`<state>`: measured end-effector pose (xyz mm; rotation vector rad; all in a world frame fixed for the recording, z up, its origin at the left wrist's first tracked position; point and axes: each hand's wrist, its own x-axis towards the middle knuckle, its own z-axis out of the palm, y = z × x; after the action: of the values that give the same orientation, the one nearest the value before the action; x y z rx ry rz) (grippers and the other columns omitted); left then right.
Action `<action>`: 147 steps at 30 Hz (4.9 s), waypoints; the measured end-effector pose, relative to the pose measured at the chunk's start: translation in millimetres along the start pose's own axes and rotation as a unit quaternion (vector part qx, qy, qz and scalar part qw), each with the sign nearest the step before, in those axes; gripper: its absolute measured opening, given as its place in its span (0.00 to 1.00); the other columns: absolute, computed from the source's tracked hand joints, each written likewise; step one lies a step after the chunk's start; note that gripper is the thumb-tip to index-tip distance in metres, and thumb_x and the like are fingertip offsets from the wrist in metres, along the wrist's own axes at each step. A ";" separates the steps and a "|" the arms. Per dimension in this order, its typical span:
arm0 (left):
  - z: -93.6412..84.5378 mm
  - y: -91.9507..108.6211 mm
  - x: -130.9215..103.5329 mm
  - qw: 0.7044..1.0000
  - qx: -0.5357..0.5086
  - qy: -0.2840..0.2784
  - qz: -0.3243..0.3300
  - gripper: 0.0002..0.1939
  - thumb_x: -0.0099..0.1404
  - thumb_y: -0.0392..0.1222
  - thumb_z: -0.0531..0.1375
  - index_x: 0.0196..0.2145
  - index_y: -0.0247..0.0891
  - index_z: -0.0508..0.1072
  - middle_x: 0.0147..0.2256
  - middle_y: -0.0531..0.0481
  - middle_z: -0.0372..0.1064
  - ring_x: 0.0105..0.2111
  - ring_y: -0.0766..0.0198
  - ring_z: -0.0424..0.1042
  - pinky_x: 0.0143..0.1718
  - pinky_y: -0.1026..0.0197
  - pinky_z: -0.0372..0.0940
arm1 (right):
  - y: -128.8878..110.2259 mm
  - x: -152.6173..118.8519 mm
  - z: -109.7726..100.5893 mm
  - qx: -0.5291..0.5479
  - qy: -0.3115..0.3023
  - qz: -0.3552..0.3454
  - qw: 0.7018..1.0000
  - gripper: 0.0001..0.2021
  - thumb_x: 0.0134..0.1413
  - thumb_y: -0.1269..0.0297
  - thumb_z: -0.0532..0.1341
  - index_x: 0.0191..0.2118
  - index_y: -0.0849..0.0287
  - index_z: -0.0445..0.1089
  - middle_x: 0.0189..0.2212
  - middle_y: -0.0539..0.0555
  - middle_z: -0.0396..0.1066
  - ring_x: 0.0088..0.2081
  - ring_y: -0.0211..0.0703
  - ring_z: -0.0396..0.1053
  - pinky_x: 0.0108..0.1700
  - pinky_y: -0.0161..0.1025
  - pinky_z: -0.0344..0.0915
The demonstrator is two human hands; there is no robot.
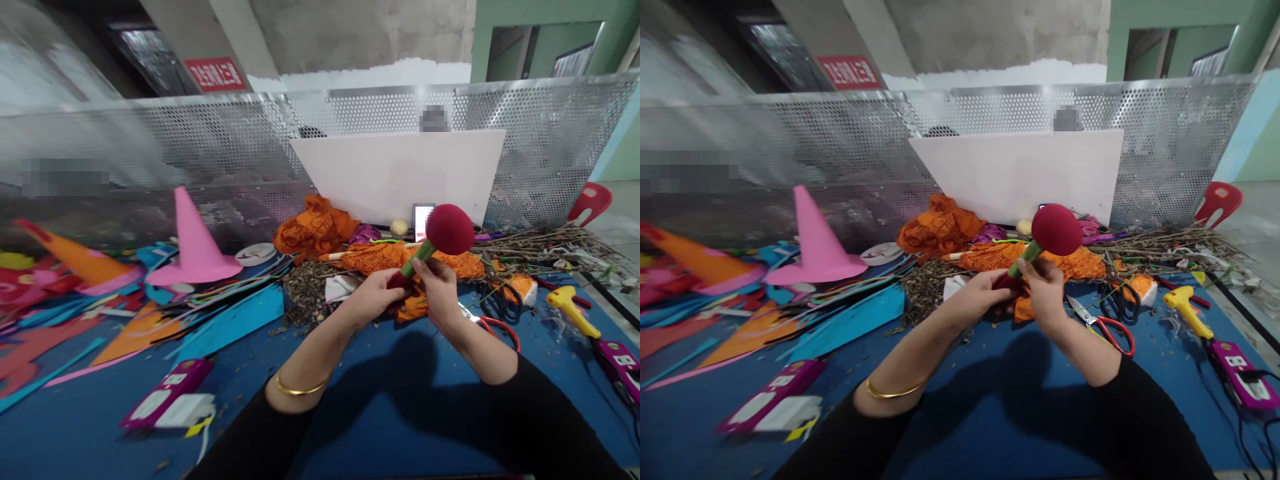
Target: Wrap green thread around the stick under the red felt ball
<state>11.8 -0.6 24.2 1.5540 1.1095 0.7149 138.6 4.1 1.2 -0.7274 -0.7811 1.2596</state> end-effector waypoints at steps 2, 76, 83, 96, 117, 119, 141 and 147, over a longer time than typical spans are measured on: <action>-1.4 -0.5 -1.0 0.999 -0.052 -0.012 -0.009 0.14 0.48 0.43 0.63 0.32 0.35 0.67 0.21 0.59 0.59 0.17 0.74 0.54 0.19 0.67 0.47 | 1.7 0.1 0.0 0.012 -0.005 -0.004 1.000 0.16 0.36 0.55 0.71 0.25 0.62 0.71 0.21 0.48 0.67 0.23 0.33 0.59 0.27 0.34 0.57; -11.3 5.7 -24.9 0.996 -0.041 0.033 0.076 0.13 0.56 0.45 0.63 0.37 0.35 0.72 0.26 0.55 0.63 0.28 0.67 0.60 0.27 0.67 0.58 | 5.5 5.8 -15.1 -0.054 -0.153 -0.020 0.987 0.16 0.37 0.64 0.72 0.37 0.53 0.77 0.20 0.43 0.53 0.26 0.35 0.56 0.34 0.35 0.62; -13.6 6.3 -23.9 0.995 -0.078 -0.003 0.064 0.18 0.53 0.52 0.65 0.33 0.35 0.69 0.23 0.58 0.55 0.23 0.70 0.53 0.24 0.67 0.51 | 9.8 4.0 -17.2 -0.115 -0.149 -0.062 0.980 0.11 0.39 0.64 0.71 0.34 0.55 0.74 0.21 0.42 0.47 0.24 0.33 0.47 0.28 0.32 0.55; -12.1 -3.9 -19.7 0.997 -0.054 0.011 0.060 0.21 0.60 0.59 0.60 0.35 0.36 0.64 0.22 0.61 0.48 0.20 0.73 0.47 0.19 0.69 0.45 | 12.3 1.9 -15.1 -0.141 -0.153 -0.070 0.976 0.15 0.43 0.62 0.70 0.40 0.56 0.72 0.21 0.42 0.52 0.24 0.32 0.48 0.28 0.32 0.52; -3.1 -13.1 -6.6 0.909 0.374 0.186 0.013 0.17 0.68 0.47 0.51 0.52 0.42 0.67 0.42 0.46 0.77 0.43 0.51 0.76 0.39 0.57 0.64 | -11.9 -30.8 -7.8 -0.194 -0.095 -0.143 0.966 0.17 0.60 0.52 0.60 0.26 0.59 0.69 0.17 0.45 0.54 0.20 0.32 0.52 0.24 0.33 0.52; -2.5 -14.1 -5.0 0.905 0.386 0.179 0.008 0.17 0.68 0.48 0.51 0.51 0.43 0.68 0.42 0.46 0.77 0.43 0.51 0.76 0.39 0.57 0.64 | -11.9 -32.5 -7.5 -0.204 -0.100 -0.154 0.962 0.16 0.61 0.53 0.59 0.26 0.59 0.69 0.18 0.45 0.54 0.20 0.32 0.52 0.24 0.33 0.53; 18.4 -16.3 -8.1 0.835 0.544 0.078 0.034 0.12 0.69 0.48 0.52 0.41 0.41 0.71 0.39 0.45 0.78 0.39 0.52 0.78 0.34 0.59 0.63 | -67.8 1.0 -26.2 -0.337 -0.298 -0.273 0.850 0.14 0.65 0.60 0.56 0.31 0.57 0.74 0.33 0.55 0.75 0.38 0.43 0.74 0.41 0.40 0.71; 26.8 -15.3 -11.5 0.814 0.573 0.080 0.049 0.15 0.71 0.48 0.49 0.43 0.40 0.72 0.34 0.44 0.78 0.34 0.52 0.78 0.30 0.59 0.62 | -55.7 8.7 -25.0 -0.344 -0.266 -0.228 0.871 0.14 0.63 0.54 0.57 0.33 0.54 0.76 0.34 0.55 0.77 0.41 0.46 0.74 0.46 0.44 0.71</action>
<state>26.2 -21.6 3.4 2.5964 1.7529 0.1732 190.3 2.4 34.6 -0.6887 -1.8016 0.7222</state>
